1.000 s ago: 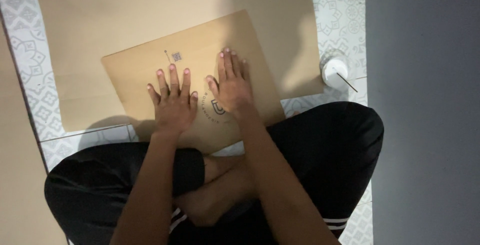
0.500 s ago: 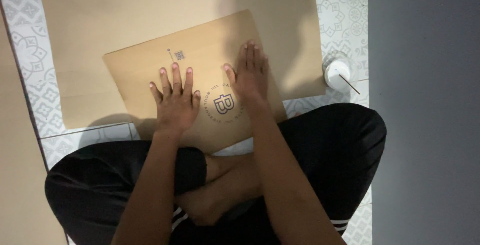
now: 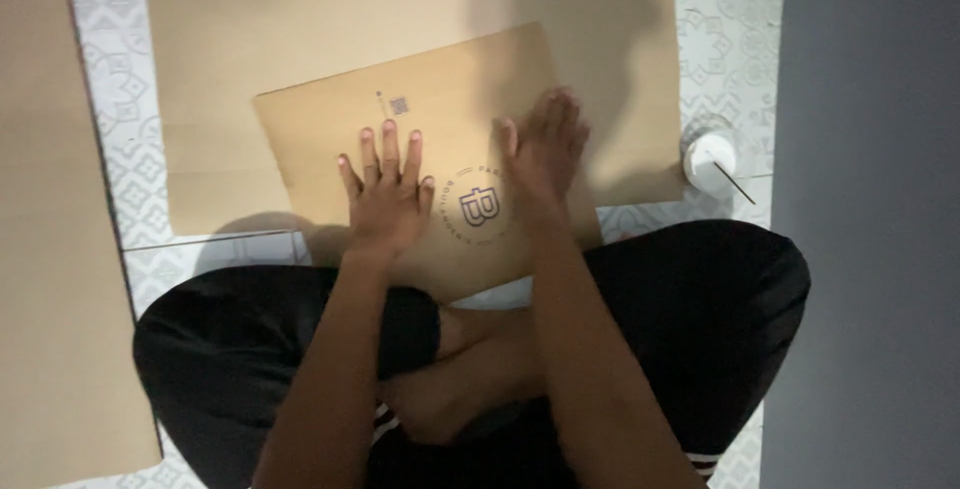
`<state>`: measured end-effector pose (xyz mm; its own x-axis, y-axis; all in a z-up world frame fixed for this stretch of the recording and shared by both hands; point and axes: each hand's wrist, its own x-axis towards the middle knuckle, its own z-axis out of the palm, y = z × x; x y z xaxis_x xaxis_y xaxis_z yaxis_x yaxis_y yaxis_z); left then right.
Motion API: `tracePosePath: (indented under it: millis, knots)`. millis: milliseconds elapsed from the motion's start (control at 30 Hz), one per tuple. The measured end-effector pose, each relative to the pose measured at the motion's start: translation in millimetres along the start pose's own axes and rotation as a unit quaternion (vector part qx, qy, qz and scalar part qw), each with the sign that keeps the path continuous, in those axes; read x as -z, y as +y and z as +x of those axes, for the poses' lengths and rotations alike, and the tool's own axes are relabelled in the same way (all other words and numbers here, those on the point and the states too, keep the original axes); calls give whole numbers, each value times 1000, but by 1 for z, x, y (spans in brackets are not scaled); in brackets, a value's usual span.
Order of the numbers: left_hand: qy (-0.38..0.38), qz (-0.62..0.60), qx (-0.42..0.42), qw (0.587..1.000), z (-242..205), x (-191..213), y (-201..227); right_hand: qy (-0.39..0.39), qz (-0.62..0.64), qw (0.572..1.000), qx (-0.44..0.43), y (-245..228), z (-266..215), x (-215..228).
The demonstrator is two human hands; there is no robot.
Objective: The person applies glue along the edge of a paper sheet using a small stick and presses the edges together by hand.
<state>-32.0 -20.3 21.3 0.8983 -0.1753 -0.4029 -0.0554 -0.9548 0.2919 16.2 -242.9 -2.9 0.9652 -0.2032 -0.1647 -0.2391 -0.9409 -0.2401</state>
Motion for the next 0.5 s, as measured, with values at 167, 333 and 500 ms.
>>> tracePosePath:
  millis: [167, 333, 500]
  knots:
    - [1, -14, -1, 1000, -4, 10, 4, 28, -104, 993, -37, -14, 3, 1]
    - [-5, 1, 4, 1000, -3, 8, 2, 115, 10, 956, 269, -50, -17, -32]
    - [-18, -23, 47, 998, -6, 15, -2, 46, -58, 942, 327, -69, -34, -20]
